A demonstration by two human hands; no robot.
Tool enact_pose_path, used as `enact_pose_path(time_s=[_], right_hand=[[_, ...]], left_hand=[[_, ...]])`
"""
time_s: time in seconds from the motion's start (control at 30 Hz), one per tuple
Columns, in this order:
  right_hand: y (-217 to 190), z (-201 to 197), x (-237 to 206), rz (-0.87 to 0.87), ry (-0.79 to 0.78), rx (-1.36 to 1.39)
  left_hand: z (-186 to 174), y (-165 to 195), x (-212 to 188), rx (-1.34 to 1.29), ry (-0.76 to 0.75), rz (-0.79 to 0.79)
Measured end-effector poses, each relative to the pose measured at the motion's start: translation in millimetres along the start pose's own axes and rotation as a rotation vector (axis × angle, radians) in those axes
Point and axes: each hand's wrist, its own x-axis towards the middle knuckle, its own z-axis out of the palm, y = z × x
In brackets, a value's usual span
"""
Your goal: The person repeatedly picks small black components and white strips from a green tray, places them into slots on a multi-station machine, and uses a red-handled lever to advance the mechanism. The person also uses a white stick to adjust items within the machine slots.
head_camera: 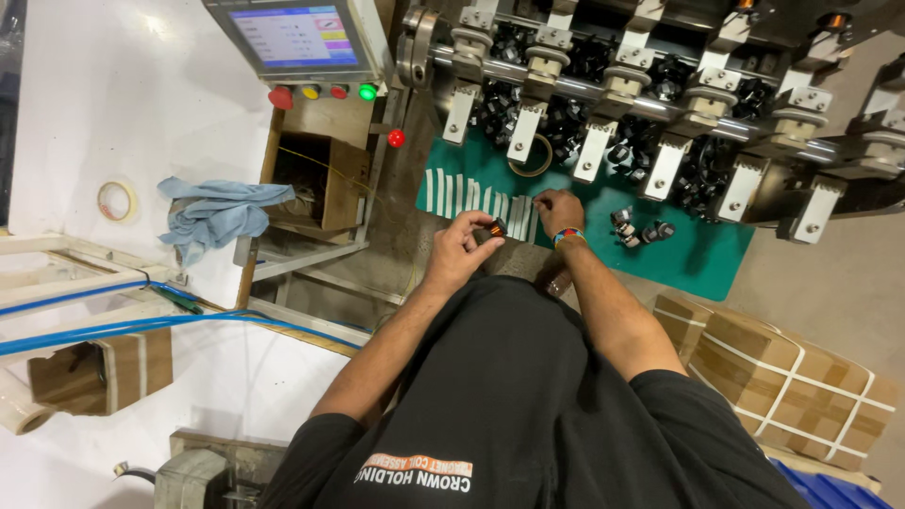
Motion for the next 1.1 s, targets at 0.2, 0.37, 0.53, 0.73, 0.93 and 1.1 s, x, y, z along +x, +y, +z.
enact_pose_path(time_s=[0.2, 0.37, 0.53, 0.73, 0.93, 1.1], right_hand=[[-45.6, -25.7, -61.0, -0.199, -0.021, 0.006], [-88.9, -67.0, -96.2, -0.188, -0.101, 0.295], [-92.8, -78.7, -89.5, -0.129, 0.053, 0.3], [-73.2, -74.7, -129.1, 0.127, 0.034, 0.537], [-83.6, -87.1, -150.8, 0.161, 0.145, 0.326], [-93.5, -103.3, -137.7, -0.197, 0.444, -0.076]], left_hand=[[-9.5, -5.4, 21.9, 0.129, -0.044, 0.184], [-10.2, 6.2, 41.3, 0.278, -0.292, 0.284], [0.0, 29.3, 52.2, 0.225, -0.384, 0.532], [10.6, 30.7, 60.8, 0.164, -0.317, 0.663], [20.7, 6.8, 67.1, -0.404, -0.584, -0.068], [31.0, -1.2, 60.0, -0.915, -0.764, -0.54]])
